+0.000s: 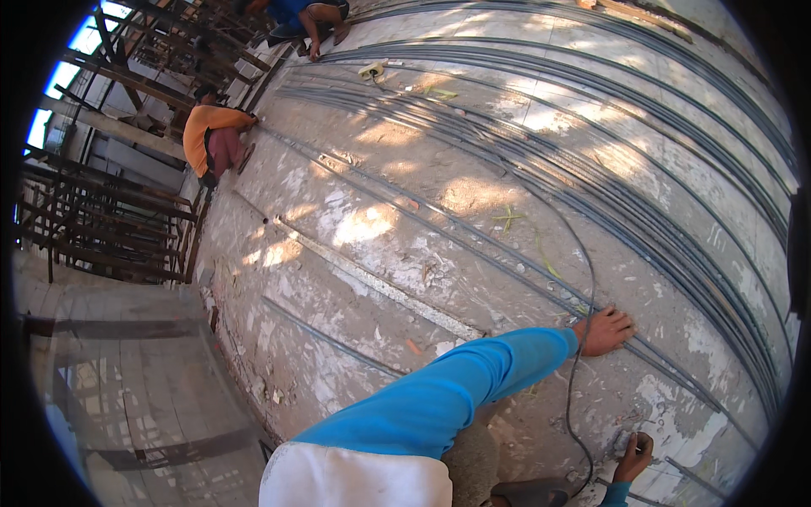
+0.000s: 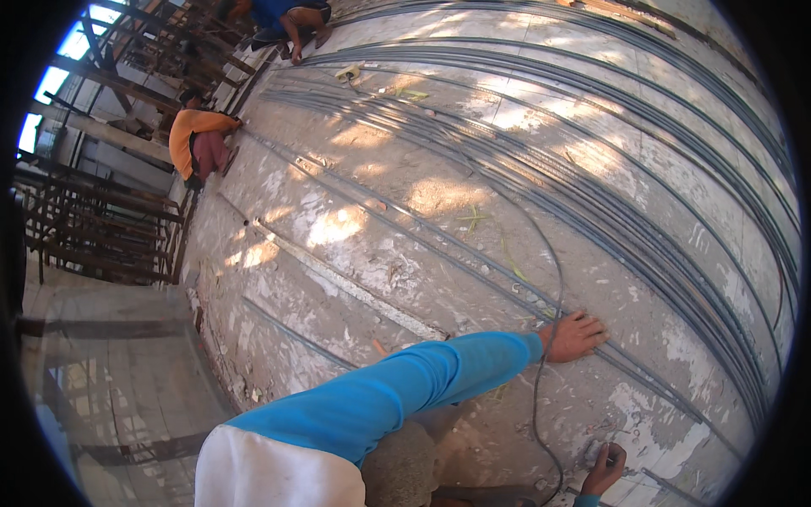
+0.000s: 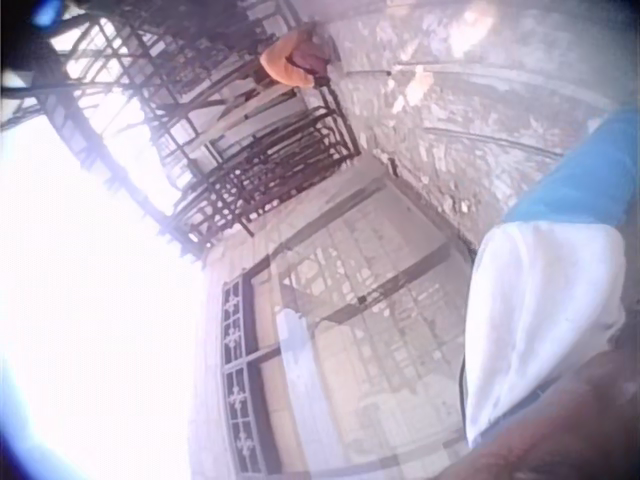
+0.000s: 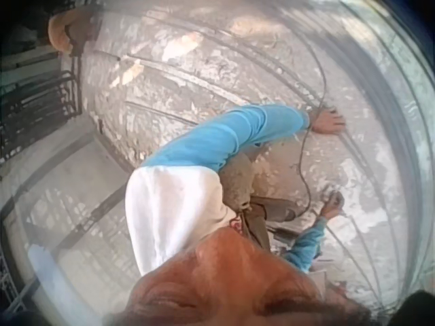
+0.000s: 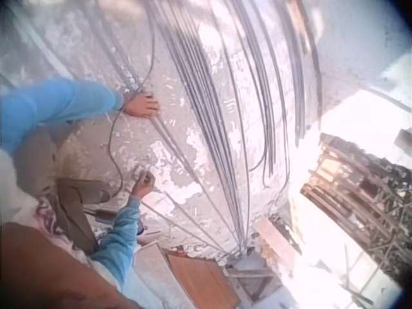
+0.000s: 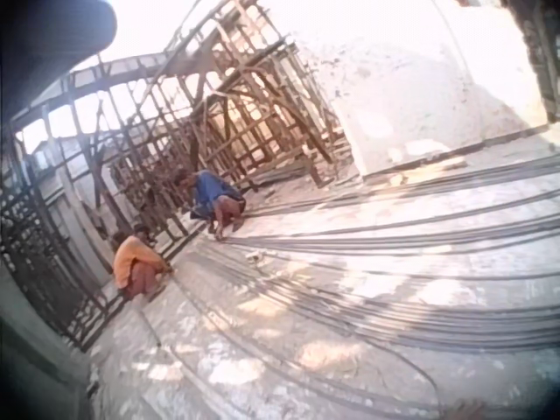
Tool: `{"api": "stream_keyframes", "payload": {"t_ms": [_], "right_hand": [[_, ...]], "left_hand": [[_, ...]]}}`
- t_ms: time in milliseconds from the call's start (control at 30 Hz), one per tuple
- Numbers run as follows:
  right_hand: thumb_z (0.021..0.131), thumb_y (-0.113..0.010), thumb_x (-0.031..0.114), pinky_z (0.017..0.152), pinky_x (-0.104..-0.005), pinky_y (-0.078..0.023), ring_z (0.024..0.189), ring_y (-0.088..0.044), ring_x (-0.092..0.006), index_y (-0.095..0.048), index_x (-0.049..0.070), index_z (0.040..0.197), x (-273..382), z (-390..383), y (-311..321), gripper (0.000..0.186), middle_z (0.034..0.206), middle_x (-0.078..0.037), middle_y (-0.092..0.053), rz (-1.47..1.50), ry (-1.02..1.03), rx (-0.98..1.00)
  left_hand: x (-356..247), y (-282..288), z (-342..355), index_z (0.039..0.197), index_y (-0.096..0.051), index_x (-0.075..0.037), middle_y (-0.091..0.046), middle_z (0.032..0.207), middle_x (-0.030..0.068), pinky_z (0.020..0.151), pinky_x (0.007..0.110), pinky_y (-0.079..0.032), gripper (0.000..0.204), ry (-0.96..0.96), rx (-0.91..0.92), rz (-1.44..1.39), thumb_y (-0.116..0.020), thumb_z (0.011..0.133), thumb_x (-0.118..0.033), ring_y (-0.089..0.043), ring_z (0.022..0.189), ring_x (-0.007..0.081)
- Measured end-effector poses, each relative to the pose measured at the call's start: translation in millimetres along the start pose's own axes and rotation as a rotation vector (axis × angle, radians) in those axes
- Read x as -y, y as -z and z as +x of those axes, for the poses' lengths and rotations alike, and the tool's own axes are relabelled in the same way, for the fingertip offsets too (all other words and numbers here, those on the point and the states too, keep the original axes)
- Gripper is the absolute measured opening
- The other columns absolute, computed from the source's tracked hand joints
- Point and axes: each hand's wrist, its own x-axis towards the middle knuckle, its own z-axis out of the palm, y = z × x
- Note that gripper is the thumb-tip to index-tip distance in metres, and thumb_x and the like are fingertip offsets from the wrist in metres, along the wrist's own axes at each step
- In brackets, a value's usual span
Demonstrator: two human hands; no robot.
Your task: The person measures a metal bar with a tape measure, marks it, and then uses an angle grinder to cut the bar on the floor of a workshop area.
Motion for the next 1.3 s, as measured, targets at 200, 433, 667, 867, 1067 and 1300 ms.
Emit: {"api": "stream_keyframes", "payload": {"t_ms": [200,433,667,867,1067,1300], "right_hand": [[0.085,-0.065,0.010,0.067,-0.0302,-0.047,0.074,-0.058,-0.0137,-0.061,0.002,0.090,-16,29,24,0.011,0.082,-0.006,-0.063,0.051,-0.023,-0.143],[0.082,-0.071,0.018,0.058,-0.0246,-0.049,0.067,-0.059,-0.0099,-0.066,-0.002,0.097,-36,126,68,0.025,0.080,-0.005,-0.066,0.385,-0.113,-0.468],[0.082,-0.071,0.017,0.053,-0.0264,-0.050,0.064,-0.060,-0.0121,-0.067,-0.001,0.095,-70,168,151,0.023,0.076,-0.007,-0.066,0.344,-0.218,-0.691],[0.083,-0.069,0.013,0.054,-0.0273,-0.052,0.063,-0.061,-0.0125,-0.067,-0.001,0.097,-98,229,167,0.020,0.075,-0.007,-0.065,0.246,-0.206,-0.655],[0.082,-0.069,0.012,0.060,-0.0302,-0.052,0.066,-0.063,-0.0153,-0.069,-0.002,0.096,-102,239,178,0.020,0.077,-0.011,-0.068,-0.199,-0.094,-0.559],[0.076,-0.070,0.020,0.078,-0.0388,-0.051,0.084,-0.066,-0.0340,-0.071,0.003,0.091,-85,235,175,0.023,0.087,-0.018,-0.068,-0.383,0.043,-0.498]], "left_hand": [[-7,-2,43,0.130,-0.048,-0.007,-0.049,0.124,0.0111,0.098,0.044,-0.035,0.048,-0.096,-0.047,0.063,-0.058,0.088,-0.028,-0.045,0.118,0.0265],[1,19,28,0.128,-0.051,-0.012,-0.052,0.119,0.0104,0.093,0.045,-0.035,0.049,0.037,-0.020,0.100,-0.065,0.082,-0.022,-0.048,0.111,0.0294],[-28,8,35,0.128,-0.051,-0.010,-0.052,0.121,0.0108,0.096,0.046,-0.033,0.047,-0.001,0.059,0.100,-0.064,0.084,-0.020,-0.047,0.115,0.0300],[-18,10,33,0.128,-0.052,-0.010,-0.053,0.120,0.0108,0.095,0.046,-0.033,0.046,0.022,0.064,0.101,-0.064,0.084,-0.020,-0.047,0.116,0.0297],[-18,14,38,0.127,-0.053,-0.010,-0.053,0.118,0.0113,0.095,0.046,-0.033,0.046,0.019,0.062,0.110,-0.064,0.084,-0.021,-0.048,0.114,0.0301],[-17,12,35,0.127,-0.053,-0.010,-0.054,0.117,0.0118,0.094,0.046,-0.033,0.045,0.023,0.056,0.112,-0.064,0.084,-0.022,-0.048,0.112,0.0310]]}}
